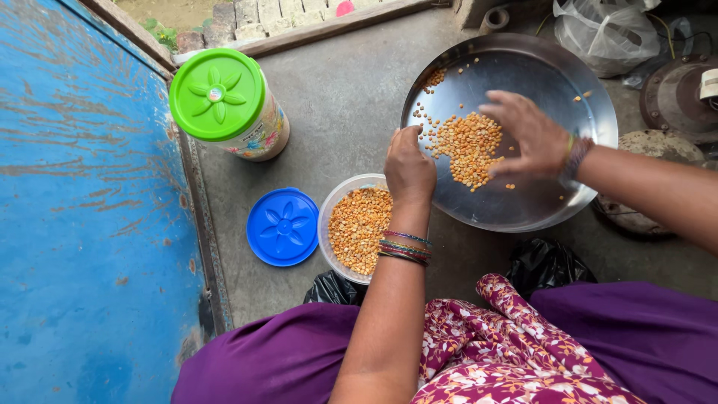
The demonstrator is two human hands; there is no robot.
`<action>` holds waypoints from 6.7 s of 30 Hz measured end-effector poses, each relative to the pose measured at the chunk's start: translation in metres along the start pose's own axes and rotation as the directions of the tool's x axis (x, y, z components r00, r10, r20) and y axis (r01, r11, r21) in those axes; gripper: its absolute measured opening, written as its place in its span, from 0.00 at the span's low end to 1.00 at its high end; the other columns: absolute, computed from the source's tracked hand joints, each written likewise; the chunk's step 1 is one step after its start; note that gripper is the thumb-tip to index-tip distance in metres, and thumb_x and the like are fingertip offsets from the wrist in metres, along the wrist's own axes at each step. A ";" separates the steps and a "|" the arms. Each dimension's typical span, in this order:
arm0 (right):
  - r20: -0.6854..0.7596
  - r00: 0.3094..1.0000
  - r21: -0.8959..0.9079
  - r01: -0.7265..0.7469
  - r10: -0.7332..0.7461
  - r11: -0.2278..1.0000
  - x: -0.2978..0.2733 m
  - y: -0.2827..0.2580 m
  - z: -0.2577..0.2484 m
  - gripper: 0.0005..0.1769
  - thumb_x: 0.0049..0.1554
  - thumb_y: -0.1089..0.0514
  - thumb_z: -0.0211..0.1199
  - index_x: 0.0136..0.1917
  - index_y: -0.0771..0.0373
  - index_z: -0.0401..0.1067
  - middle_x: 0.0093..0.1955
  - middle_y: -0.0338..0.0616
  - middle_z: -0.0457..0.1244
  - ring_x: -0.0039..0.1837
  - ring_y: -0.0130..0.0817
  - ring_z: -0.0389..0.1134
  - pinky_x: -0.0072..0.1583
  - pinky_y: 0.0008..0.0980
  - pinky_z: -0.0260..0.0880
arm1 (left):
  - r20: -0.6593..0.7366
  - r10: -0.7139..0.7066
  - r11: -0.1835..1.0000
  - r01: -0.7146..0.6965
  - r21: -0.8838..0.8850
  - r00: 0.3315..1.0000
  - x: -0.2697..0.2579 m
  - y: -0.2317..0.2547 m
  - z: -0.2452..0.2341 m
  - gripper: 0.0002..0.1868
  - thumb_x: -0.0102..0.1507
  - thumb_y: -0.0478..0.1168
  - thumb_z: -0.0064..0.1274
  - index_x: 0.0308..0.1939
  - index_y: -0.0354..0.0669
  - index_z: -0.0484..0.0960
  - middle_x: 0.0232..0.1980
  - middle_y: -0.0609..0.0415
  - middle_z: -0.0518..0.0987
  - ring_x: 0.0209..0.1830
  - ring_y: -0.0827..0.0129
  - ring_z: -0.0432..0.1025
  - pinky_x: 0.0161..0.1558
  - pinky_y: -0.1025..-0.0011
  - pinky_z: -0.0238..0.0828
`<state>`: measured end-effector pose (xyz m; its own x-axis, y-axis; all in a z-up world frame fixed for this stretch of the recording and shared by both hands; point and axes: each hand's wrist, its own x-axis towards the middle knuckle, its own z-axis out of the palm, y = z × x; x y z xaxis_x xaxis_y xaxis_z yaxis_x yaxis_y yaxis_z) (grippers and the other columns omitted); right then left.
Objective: The person sits on the floor and sorts yellow split peas from a large metal tray into a plastic container by hand. They transfer the peas, close the container with a blue lid, and then pour the contents back into the tray.
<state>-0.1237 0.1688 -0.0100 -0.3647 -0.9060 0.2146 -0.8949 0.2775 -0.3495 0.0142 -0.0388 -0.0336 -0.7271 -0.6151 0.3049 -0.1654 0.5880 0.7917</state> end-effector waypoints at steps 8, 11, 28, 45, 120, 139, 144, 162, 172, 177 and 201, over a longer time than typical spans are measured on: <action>-0.120 0.976 -0.177 -0.199 0.180 0.964 0.017 -0.059 0.055 0.58 0.48 0.27 0.66 0.80 0.60 0.52 0.80 0.73 0.42 0.80 0.68 0.43 0.77 0.60 0.43 | 0.009 0.025 1.000 -0.025 0.018 1.000 -0.004 -0.005 0.004 0.15 0.60 0.26 0.48 0.50 0.39 0.81 0.54 0.43 0.82 0.63 0.47 0.73 0.64 0.58 0.69; -0.217 0.955 -0.203 -0.249 0.204 0.947 0.049 -0.060 0.062 0.32 0.57 0.36 0.66 0.69 0.52 0.70 0.72 0.61 0.58 0.76 0.58 0.54 0.75 0.54 0.53 | 0.006 0.042 0.999 -0.043 0.016 0.999 -0.004 -0.007 0.006 0.16 0.58 0.26 0.49 0.49 0.38 0.80 0.54 0.43 0.81 0.63 0.46 0.72 0.63 0.57 0.69; -0.348 0.594 0.412 -0.599 0.726 0.687 0.066 0.006 0.054 0.21 0.69 0.42 0.63 0.41 0.58 0.74 0.36 0.41 0.65 0.37 0.35 0.66 0.40 0.36 0.69 | 0.109 -0.301 0.927 0.317 -0.202 0.948 0.007 -0.003 -0.012 0.19 0.60 0.30 0.43 0.48 0.47 0.86 0.49 0.47 0.85 0.46 0.57 0.81 0.52 0.64 0.76; -0.146 0.965 0.172 -0.192 0.218 0.966 0.075 -0.220 0.138 0.16 0.52 0.50 0.62 0.49 0.61 0.75 0.46 0.51 0.69 0.48 0.52 0.71 0.50 0.46 0.69 | -0.143 -0.381 0.774 0.231 -0.589 0.913 0.061 -0.011 -0.095 0.16 0.61 0.29 0.43 0.48 0.37 0.84 0.46 0.51 0.85 0.41 0.74 0.77 0.47 0.75 0.75; 0.082 0.405 0.961 -0.273 0.910 0.035 0.037 0.039 0.025 0.24 0.67 0.39 0.63 0.39 0.55 0.63 0.33 0.35 0.55 0.30 0.23 0.52 0.31 0.28 0.49 | 0.092 -0.378 0.895 0.389 -0.220 0.921 0.018 -0.035 0.015 0.20 0.67 0.45 0.44 0.55 0.38 0.82 0.50 0.41 0.84 0.52 0.51 0.79 0.55 0.59 0.73; 0.077 0.968 0.249 -0.249 0.237 0.936 0.079 -0.223 0.103 0.12 0.55 0.54 0.65 0.46 0.65 0.76 0.47 0.57 0.70 0.52 0.53 0.70 0.55 0.45 0.67 | 0.012 -0.490 0.702 0.403 -0.587 0.872 0.060 -0.008 -0.067 0.16 0.68 0.44 0.46 0.51 0.36 0.82 0.35 0.59 0.79 0.32 0.78 0.70 0.38 0.74 0.72; -0.101 0.887 0.291 -0.407 0.451 0.866 0.073 -0.190 0.088 0.07 0.57 0.60 0.60 0.49 0.64 0.75 0.47 0.58 0.69 0.51 0.55 0.71 0.52 0.47 0.71 | 0.120 -0.535 0.716 0.524 -0.461 0.836 0.057 -0.014 -0.048 0.18 0.68 0.48 0.44 0.48 0.38 0.83 0.33 0.53 0.80 0.29 0.74 0.70 0.36 0.70 0.71; 0.192 0.582 -0.617 -0.555 0.790 0.558 -0.044 0.023 -0.017 0.24 0.54 0.64 0.59 0.64 0.72 0.67 0.66 0.69 0.61 0.67 0.62 0.65 0.67 0.50 0.67 | 0.046 -0.434 0.865 0.430 -0.258 0.900 0.003 -0.013 0.023 0.35 0.58 0.23 0.37 0.67 0.53 0.75 0.57 0.40 0.78 0.56 0.51 0.77 0.58 0.61 0.74; 0.582 0.668 -0.315 -0.341 0.464 0.886 -0.025 -0.102 0.020 0.18 0.50 0.59 0.62 0.55 0.55 0.78 0.55 0.53 0.70 0.60 0.51 0.72 0.63 0.44 0.71 | -0.031 -0.355 0.886 0.326 -0.329 0.934 -0.005 -0.020 0.026 0.36 0.56 0.22 0.36 0.67 0.50 0.75 0.60 0.42 0.78 0.59 0.53 0.76 0.61 0.62 0.73; 0.235 0.887 -0.036 -0.402 0.398 0.915 -0.002 -0.092 0.017 0.35 0.49 0.44 0.69 0.64 0.62 0.67 0.64 0.56 0.62 0.69 0.52 0.64 0.70 0.44 0.65 | 0.084 -0.514 0.782 0.507 -0.362 0.853 -0.002 -0.017 0.018 0.37 0.57 0.27 0.40 0.72 0.47 0.65 0.57 0.43 0.79 0.55 0.54 0.77 0.57 0.63 0.72; -0.212 0.977 -0.199 -0.065 0.021 0.978 0.073 -0.052 0.068 0.09 0.60 0.53 0.62 0.49 0.60 0.73 0.53 0.49 0.66 0.59 0.48 0.68 0.63 0.45 0.68 | 0.110 -0.412 0.843 0.424 -0.329 0.904 0.006 -0.041 0.036 0.21 0.68 0.41 0.42 0.63 0.40 0.79 0.54 0.41 0.84 0.53 0.56 0.79 0.55 0.63 0.73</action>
<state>-0.0863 0.0663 -0.0386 -0.4300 -0.8114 0.3958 -0.9027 0.3935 -0.1740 -0.0076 -0.0479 -0.0831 -0.6625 -0.7411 -0.1087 -0.2288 0.0619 0.9715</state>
